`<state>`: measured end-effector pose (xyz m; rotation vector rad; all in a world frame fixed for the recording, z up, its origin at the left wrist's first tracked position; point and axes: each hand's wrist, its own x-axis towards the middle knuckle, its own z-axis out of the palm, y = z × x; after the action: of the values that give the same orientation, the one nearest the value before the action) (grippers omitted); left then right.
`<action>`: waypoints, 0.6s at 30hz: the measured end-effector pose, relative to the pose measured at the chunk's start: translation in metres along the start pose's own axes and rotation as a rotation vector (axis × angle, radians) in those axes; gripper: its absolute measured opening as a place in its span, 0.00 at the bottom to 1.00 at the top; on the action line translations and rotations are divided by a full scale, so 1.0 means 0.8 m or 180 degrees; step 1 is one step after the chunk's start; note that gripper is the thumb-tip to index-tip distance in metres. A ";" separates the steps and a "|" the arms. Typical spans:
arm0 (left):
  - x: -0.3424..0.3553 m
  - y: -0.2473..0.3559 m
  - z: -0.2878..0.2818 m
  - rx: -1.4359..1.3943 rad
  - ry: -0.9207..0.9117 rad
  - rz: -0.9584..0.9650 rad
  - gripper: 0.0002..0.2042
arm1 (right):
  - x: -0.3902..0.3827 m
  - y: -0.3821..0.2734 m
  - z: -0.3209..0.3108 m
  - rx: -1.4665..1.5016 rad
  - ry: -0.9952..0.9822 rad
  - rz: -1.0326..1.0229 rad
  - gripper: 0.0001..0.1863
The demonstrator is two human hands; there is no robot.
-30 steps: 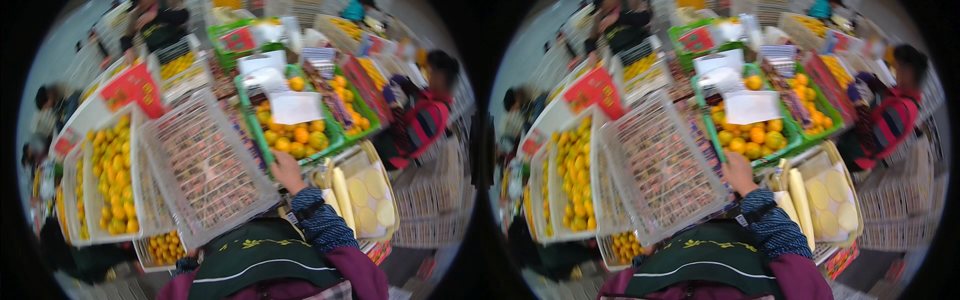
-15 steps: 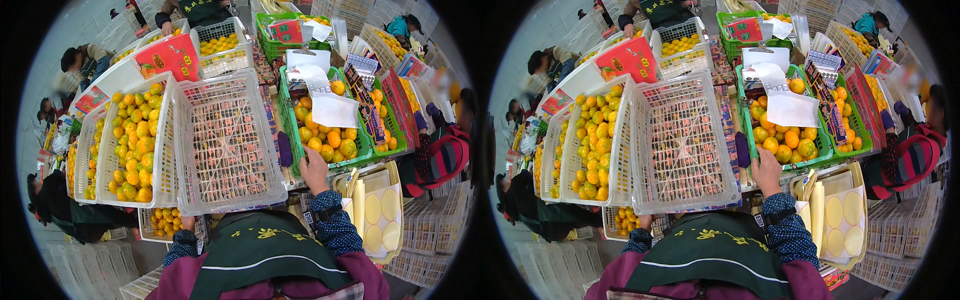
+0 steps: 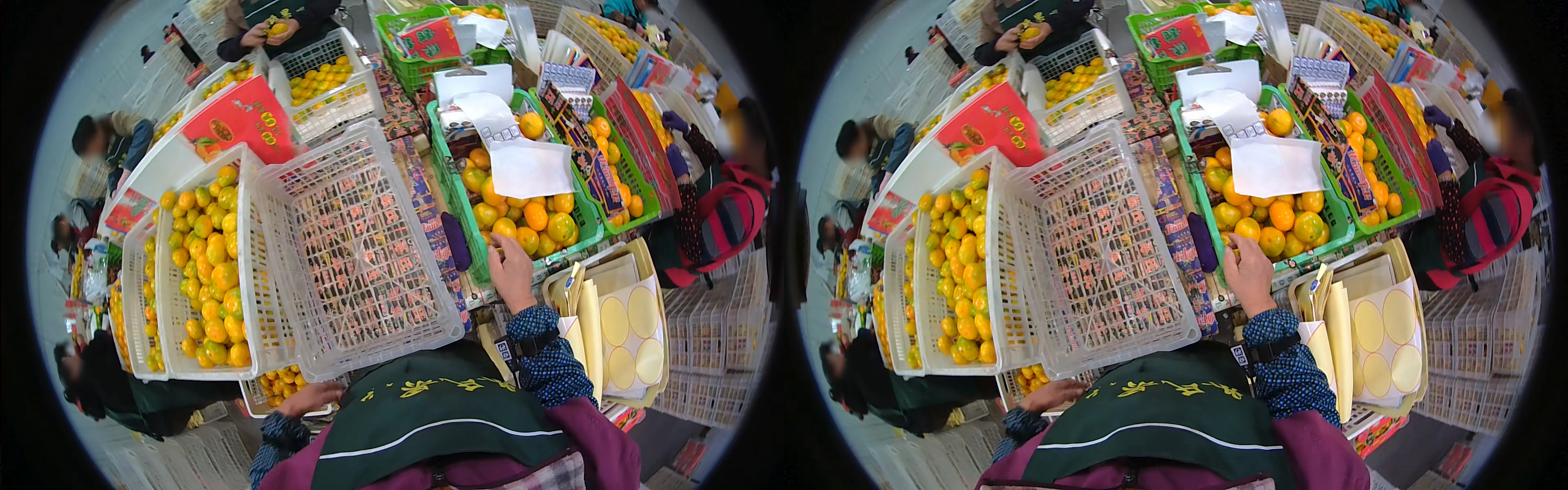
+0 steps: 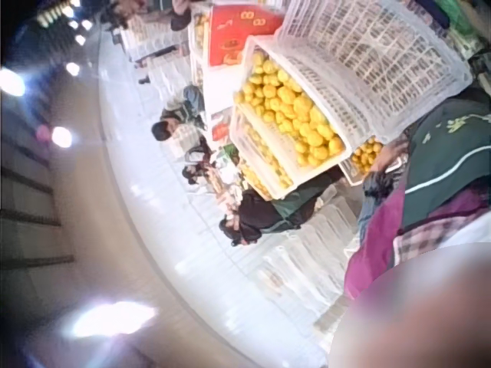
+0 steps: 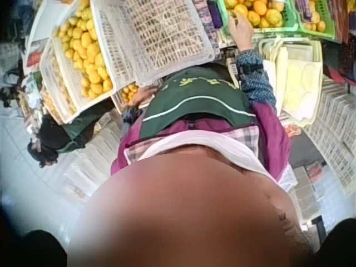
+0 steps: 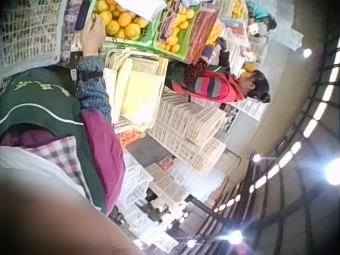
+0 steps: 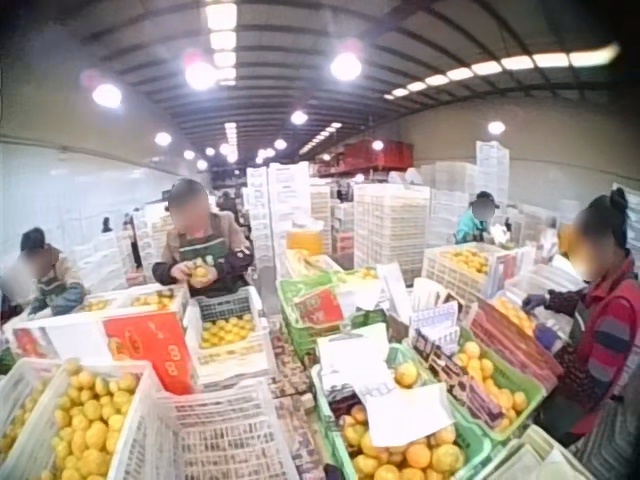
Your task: The person applies small stickers to individual oranges in a white crate, then places a red plastic cover over the crate and seals it with a larger round sticker. The person then lifts the sealed crate and sets it aside.
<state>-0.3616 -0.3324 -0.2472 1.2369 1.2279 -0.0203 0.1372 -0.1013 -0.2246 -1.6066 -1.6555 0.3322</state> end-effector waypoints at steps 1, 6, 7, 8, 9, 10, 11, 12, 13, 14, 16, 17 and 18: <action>-0.029 0.052 -0.010 0.0431 -0.0052 0.0031 0.19 | 0.003 0.001 0.000 -0.0007 0.0003 0.0052 0.14; -0.079 0.290 -0.104 -0.0253 -0.0715 0.0144 0.19 | 0.009 0.001 0.004 0.0020 0.0073 0.0361 0.14; -0.072 0.326 -0.133 0.0444 -0.0535 -0.0013 0.16 | 0.010 0.000 0.005 -0.0005 0.0104 0.0348 0.14; -0.054 0.358 -0.160 0.0946 -0.0331 0.0144 0.16 | 0.010 -0.001 0.005 0.0055 0.0164 0.0421 0.14; -0.041 0.387 -0.184 0.0825 0.0085 0.0303 0.16 | 0.010 -0.002 0.005 -0.0090 0.0176 0.0354 0.13; -0.019 0.413 -0.209 0.0778 0.0218 0.0584 0.17 | 0.010 -0.003 0.005 -0.0175 0.0198 0.0295 0.13; 0.019 0.437 -0.231 0.0879 0.0379 0.1186 0.17 | 0.010 -0.003 0.005 -0.0253 0.0209 0.0232 0.12; 0.072 0.460 -0.252 0.0838 0.0439 0.1595 0.18 | 0.011 -0.003 0.004 -0.0243 0.0220 0.0168 0.11; 0.131 0.488 -0.275 0.1514 0.0518 0.1960 0.18 | 0.011 -0.003 0.003 -0.0281 0.0181 0.0194 0.11; 0.190 0.516 -0.295 0.1711 0.0474 0.1996 0.20 | 0.013 -0.003 0.002 -0.0282 0.0164 0.0186 0.11; 0.309 0.562 -0.315 0.2057 0.0720 0.1660 0.22 | 0.018 0.000 0.000 -0.0124 0.0258 0.0181 0.11; 0.361 0.577 -0.321 0.2443 0.0804 0.1478 0.24 | 0.019 0.001 -0.002 -0.0084 0.0189 0.0270 0.11; 0.408 0.584 -0.324 0.2880 0.0884 0.1305 0.26 | 0.021 0.002 -0.002 -0.0089 0.0176 0.0260 0.10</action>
<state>-0.1233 0.2303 -0.1103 2.3293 1.2061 -0.1159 0.1412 -0.0859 -0.2186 -1.6926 -1.5622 0.3045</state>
